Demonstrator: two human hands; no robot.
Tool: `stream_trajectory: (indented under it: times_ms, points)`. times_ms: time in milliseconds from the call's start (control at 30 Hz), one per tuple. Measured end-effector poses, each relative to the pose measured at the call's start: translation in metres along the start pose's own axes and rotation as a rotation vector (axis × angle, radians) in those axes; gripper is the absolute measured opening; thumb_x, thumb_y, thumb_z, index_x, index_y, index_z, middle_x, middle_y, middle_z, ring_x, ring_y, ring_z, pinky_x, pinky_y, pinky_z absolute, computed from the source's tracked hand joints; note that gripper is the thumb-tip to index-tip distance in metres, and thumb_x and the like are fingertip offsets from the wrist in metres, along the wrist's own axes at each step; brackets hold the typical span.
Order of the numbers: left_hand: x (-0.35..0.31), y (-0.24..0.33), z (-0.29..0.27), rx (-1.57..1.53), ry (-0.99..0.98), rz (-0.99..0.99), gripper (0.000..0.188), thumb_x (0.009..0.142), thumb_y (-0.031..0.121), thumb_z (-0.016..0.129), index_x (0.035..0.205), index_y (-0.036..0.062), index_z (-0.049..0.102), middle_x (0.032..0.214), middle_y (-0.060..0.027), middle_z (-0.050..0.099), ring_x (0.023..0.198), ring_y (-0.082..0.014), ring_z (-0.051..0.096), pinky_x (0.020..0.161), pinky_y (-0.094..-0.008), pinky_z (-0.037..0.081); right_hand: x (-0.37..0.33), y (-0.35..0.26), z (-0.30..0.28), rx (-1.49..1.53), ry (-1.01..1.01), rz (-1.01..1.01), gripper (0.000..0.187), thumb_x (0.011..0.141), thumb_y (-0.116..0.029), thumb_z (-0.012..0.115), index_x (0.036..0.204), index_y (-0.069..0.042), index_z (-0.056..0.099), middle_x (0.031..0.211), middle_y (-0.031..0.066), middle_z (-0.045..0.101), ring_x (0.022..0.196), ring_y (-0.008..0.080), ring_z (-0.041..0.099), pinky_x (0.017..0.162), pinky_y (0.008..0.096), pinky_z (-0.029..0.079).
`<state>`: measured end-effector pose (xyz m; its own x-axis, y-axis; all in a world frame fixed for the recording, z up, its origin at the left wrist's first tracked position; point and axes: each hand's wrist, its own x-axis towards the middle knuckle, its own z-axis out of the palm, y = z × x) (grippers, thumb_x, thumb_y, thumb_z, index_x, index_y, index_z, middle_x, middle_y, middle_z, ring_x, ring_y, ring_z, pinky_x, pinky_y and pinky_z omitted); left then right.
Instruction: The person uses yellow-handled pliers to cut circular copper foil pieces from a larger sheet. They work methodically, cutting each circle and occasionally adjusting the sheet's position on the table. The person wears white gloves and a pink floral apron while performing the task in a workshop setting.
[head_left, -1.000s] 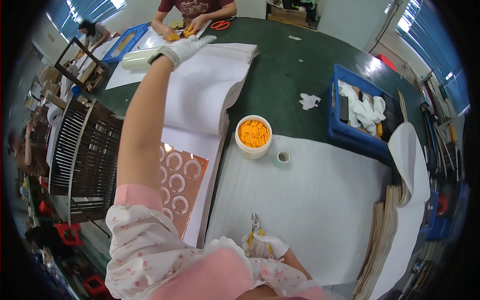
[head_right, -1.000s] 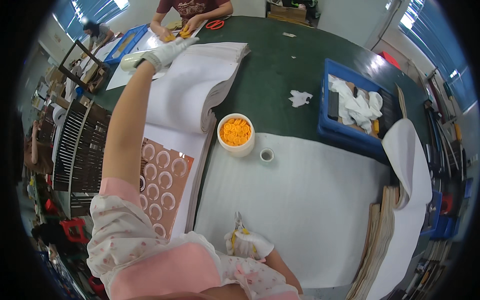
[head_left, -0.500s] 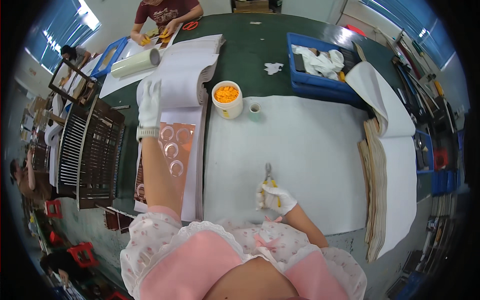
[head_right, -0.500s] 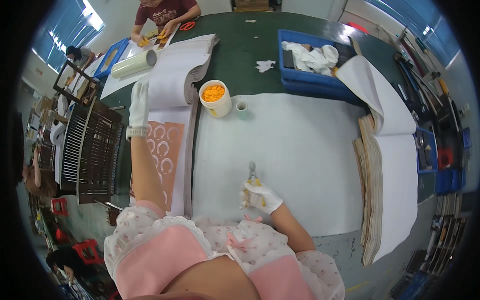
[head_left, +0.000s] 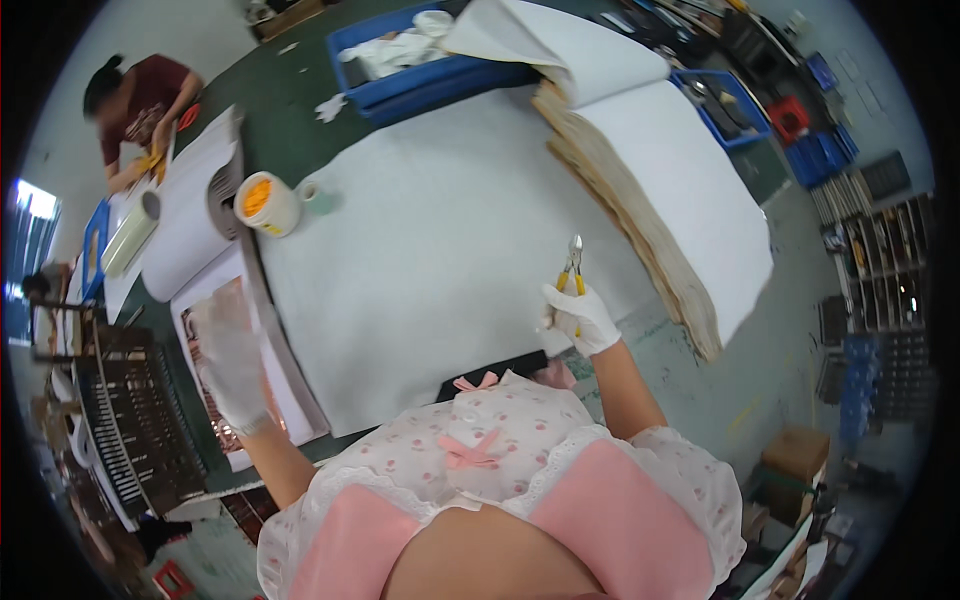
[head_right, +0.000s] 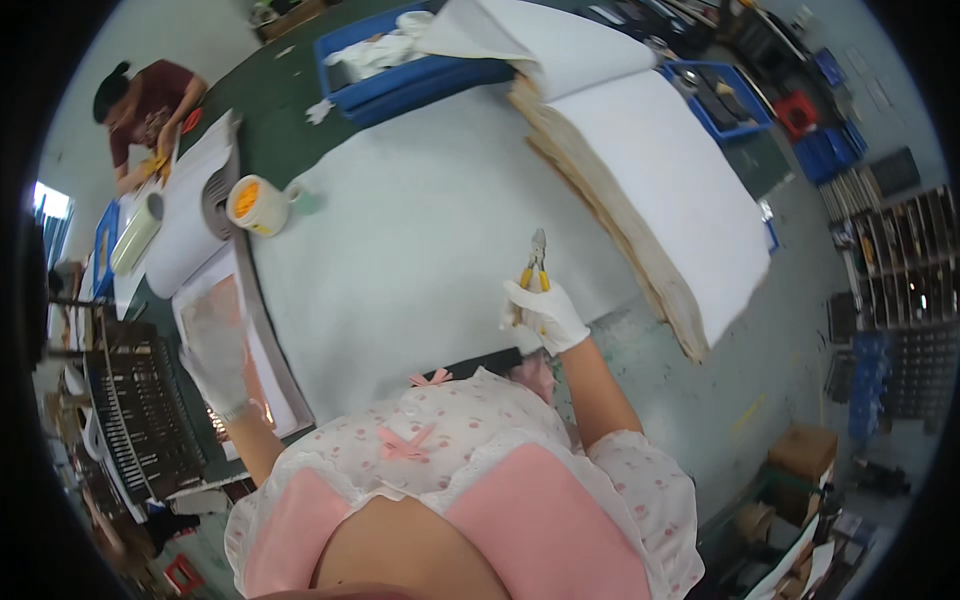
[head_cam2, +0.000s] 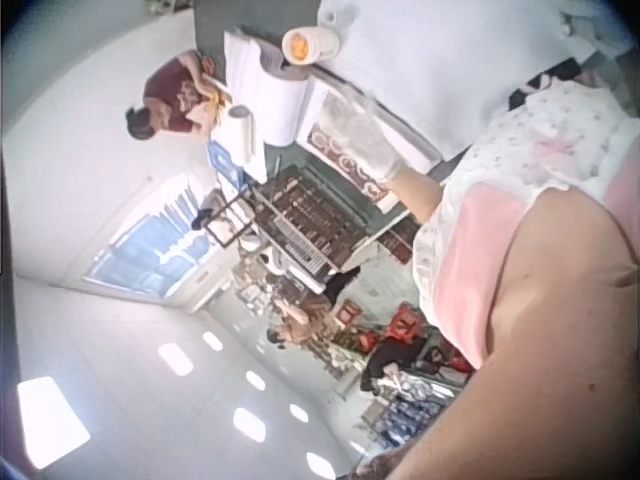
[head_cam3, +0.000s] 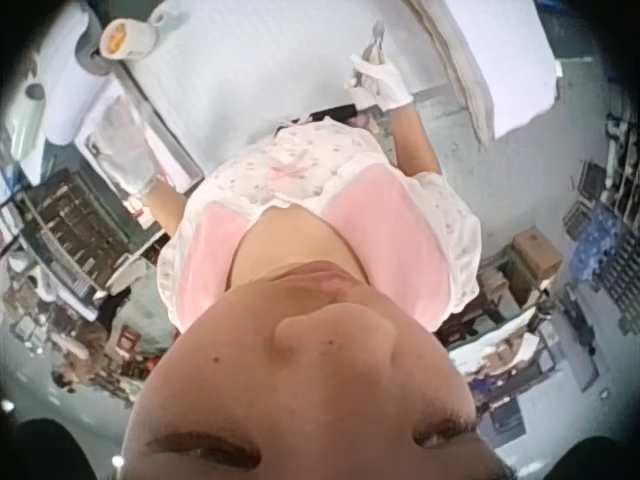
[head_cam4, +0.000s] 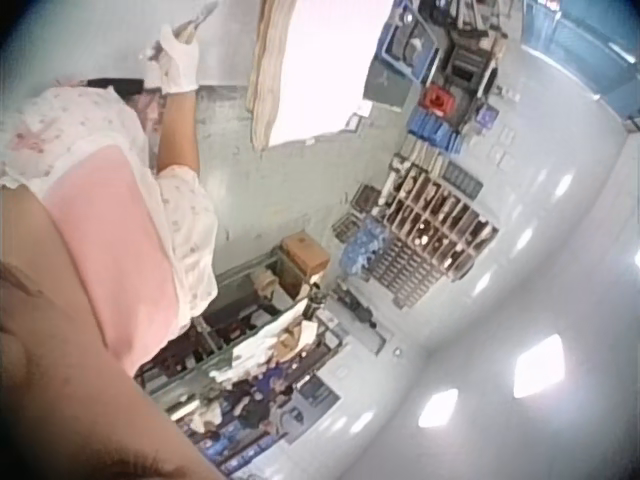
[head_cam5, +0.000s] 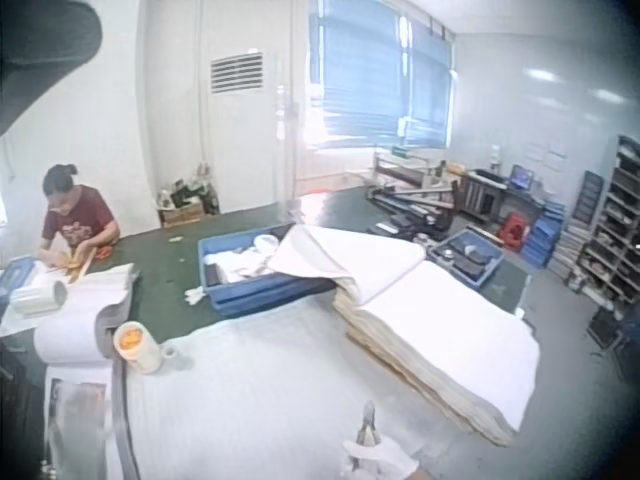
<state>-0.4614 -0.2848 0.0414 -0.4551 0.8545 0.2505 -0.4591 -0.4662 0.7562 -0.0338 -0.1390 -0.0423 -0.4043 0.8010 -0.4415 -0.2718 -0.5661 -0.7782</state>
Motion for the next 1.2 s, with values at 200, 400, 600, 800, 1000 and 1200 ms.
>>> stream_trajectory:
  times_ms: [200,400,600,800,1000,1200]
  points:
    - [-0.084,-0.106,0.067,0.354,-0.373,-0.925,0.054,0.096,0.029,0.047,0.141,0.0037,0.034,0.143,-0.0128,0.038,0.131,-0.0243,0.036,0.109,-0.0390,0.029,-0.039,-0.068,-0.062,-0.791,0.639,-0.560,0.021,0.085,-0.019,0.068,0.091,0.000,0.061,0.078,0.0066,0.063,0.072,0.0169,0.060,0.068,0.0296,0.049]
    - [-0.113,-0.171,0.101,0.544,-0.662,-1.234,0.058,0.094,0.033,0.053,0.140,0.0020,0.037,0.141,-0.0132,0.042,0.127,-0.0212,0.041,0.105,-0.0346,0.034,-0.076,-0.147,-0.120,-1.627,0.813,-0.291,0.035,0.075,-0.023,0.075,0.098,0.002,0.063,0.085,0.0207,0.066,0.078,0.0333,0.064,0.069,0.0388,0.050]
    - [-0.096,-0.198,0.115,0.587,-0.775,-1.201,0.062,0.092,0.037,0.058,0.138,0.0004,0.041,0.139,-0.0136,0.047,0.123,-0.0181,0.047,0.101,-0.0301,0.039,-0.069,-0.156,-0.128,-1.655,0.659,-0.204,0.034,0.076,-0.022,0.071,0.101,0.001,0.064,0.086,0.0252,0.064,0.079,0.0388,0.063,0.069,0.0418,0.050]
    - [-0.031,-0.162,0.171,0.726,-0.539,-1.357,0.055,0.092,0.040,0.059,0.130,0.0015,0.052,0.124,-0.0120,0.060,0.113,-0.0167,0.057,0.096,-0.0271,0.044,-0.064,-0.165,-0.139,-1.632,0.596,-0.148,0.028,0.076,-0.016,0.067,0.099,0.000,0.065,0.083,0.0250,0.064,0.079,0.0389,0.063,0.068,0.0419,0.050]
    - [0.024,-0.192,0.244,1.414,-0.791,-0.367,0.076,0.084,0.049,0.064,0.139,0.0028,0.037,0.121,-0.0235,0.055,0.108,-0.0342,0.058,0.092,-0.0357,0.046,-0.077,-0.200,-0.119,-1.586,0.671,-0.595,0.021,0.073,-0.007,0.068,0.093,0.000,0.062,0.078,0.0192,0.062,0.068,0.0348,0.060,0.061,0.0390,0.048]
    - [0.117,-0.271,0.370,1.051,-0.661,0.598,0.077,0.074,0.027,0.072,0.138,0.0033,0.037,0.124,-0.0223,0.050,0.107,-0.0401,0.053,0.089,-0.0446,0.046,-0.077,-0.275,-0.069,-1.893,0.431,-1.093,0.039,0.058,0.004,0.070,0.094,-0.007,0.059,0.090,0.0116,0.061,0.078,0.0310,0.058,0.067,0.0359,0.047]
